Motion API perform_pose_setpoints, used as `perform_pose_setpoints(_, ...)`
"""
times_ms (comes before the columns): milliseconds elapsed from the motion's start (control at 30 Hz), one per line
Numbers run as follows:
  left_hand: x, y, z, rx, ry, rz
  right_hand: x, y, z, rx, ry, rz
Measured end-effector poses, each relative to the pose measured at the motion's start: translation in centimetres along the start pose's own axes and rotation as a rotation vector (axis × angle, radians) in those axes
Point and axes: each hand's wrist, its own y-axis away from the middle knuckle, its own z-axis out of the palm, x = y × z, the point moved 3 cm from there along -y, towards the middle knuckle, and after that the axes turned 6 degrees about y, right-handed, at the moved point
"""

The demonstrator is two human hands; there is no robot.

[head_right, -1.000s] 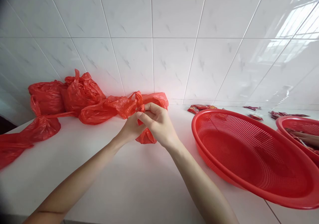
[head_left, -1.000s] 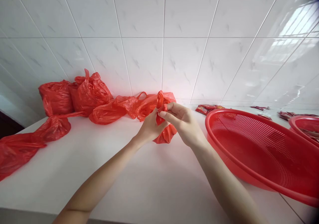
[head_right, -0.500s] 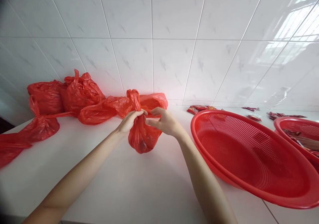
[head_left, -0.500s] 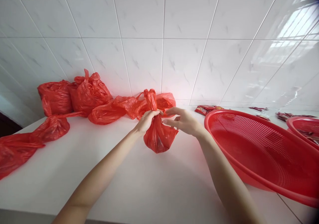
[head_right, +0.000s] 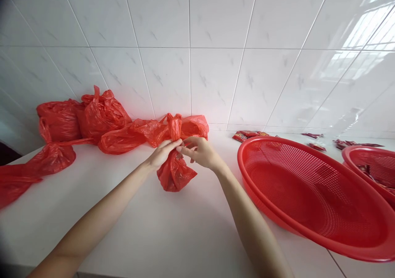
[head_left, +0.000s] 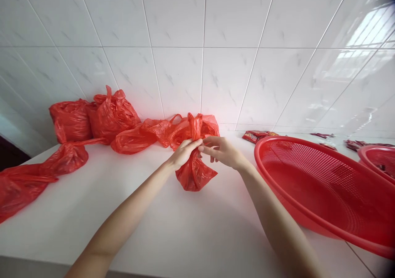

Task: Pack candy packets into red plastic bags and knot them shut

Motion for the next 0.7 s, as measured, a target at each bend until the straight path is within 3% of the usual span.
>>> perform_pose_setpoints(100, 0.0, 0.1, 0.4, -0.087, -0.090, 0.023, 0.0, -0.2, -0.1, 0.157, 0.014, -0.049)
perform_pose_setpoints(200, 0.3, 0.3, 0.7, -0.162, -0.122, 0.052, 0.2, -0.4, 0.0, 0.235, 0.066, -0.080)
perform_pose_setpoints(400, -0.2, -0.1, -0.6, -0.075, 0.083, -0.062, -0.1, -0.1, -0.6, 0.274, 0.016, -0.055)
perform_pose_setpoints(567, -1.4, -1.1, -2.2, 0.053, 0.214, -0.068, -0.8, 0.3, -0.7, 0.156, -0.066, -0.093)
perform_pose_setpoints(700, -1.8, -1.2, -2.7, 0.148, 0.126, -0.089, -1.2, 0.3, 0.0, -0.015, 0.005, -0.207)
